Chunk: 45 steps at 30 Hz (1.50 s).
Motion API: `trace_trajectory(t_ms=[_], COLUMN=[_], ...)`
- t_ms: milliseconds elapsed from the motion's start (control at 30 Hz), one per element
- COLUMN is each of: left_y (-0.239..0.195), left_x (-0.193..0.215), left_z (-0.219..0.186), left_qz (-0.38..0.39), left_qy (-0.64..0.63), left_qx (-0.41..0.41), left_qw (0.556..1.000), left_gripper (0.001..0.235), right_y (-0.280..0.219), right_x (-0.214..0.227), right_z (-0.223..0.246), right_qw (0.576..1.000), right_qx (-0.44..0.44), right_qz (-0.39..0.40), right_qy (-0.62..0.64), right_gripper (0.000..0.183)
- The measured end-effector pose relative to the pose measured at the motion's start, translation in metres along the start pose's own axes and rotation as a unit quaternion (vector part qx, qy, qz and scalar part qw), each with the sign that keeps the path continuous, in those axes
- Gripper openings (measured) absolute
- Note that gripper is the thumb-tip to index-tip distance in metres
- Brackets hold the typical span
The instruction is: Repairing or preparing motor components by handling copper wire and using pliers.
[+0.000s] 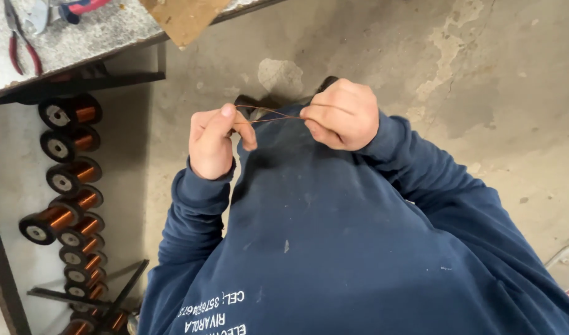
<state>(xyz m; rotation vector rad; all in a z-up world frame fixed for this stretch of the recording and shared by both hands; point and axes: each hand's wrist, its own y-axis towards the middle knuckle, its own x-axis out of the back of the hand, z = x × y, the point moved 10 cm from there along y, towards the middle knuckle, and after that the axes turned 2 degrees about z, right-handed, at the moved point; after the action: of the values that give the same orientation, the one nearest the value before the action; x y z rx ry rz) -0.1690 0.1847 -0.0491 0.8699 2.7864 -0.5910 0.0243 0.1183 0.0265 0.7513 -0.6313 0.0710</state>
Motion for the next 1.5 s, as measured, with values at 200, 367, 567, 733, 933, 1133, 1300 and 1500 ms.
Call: trace_trajectory(t_ms=[200,367,567,733,933,1133,1300,1500], left_y=[-0.007,-0.009,-0.027,-0.03,-0.022,-0.021,-0.029,-0.039], left_x=[-0.007,-0.034,-0.047,-0.013,0.016,0.027,0.0,-0.008], left_z=[0.03,-0.081,-0.105,-0.071,-0.03,0.0,-0.081,-0.082], left_qz=[0.042,-0.033,0.027,0.039,0.042,0.066,0.041,0.035], left_qy=[-0.083,0.266,0.474,0.452,0.211,0.015,0.347,0.476], left_qx=[0.081,-0.164,-0.311,-0.239,-0.039,0.048,-0.249,-0.383], left_qw=[0.992,0.949,0.823,0.858,0.976,0.997,0.903,0.791], left_gripper=[0.055,0.027,0.035,0.025,0.024,0.027,0.034,0.038], right_y=[-0.008,-0.02,-0.026,-0.016,-0.001,0.0,-0.01,-0.011], right_x=[0.02,0.007,-0.019,-0.023,-0.023,-0.029,-0.028,-0.032], right_z=[0.029,-0.005,-0.013,-0.006,0.021,0.036,0.008,0.004], right_qw=[0.975,0.996,0.962,0.978,0.999,0.998,0.993,0.987], right_qx=[0.181,-0.056,-0.175,-0.146,-0.018,0.05,-0.095,-0.114], right_qz=[0.01,-0.003,-0.001,0.018,0.014,0.017,0.01,0.019], right_qy=[-0.127,0.07,0.207,0.149,0.03,0.027,0.069,0.109], right_gripper=[0.018,0.008,0.004,0.003,0.009,0.013,0.006,0.006])
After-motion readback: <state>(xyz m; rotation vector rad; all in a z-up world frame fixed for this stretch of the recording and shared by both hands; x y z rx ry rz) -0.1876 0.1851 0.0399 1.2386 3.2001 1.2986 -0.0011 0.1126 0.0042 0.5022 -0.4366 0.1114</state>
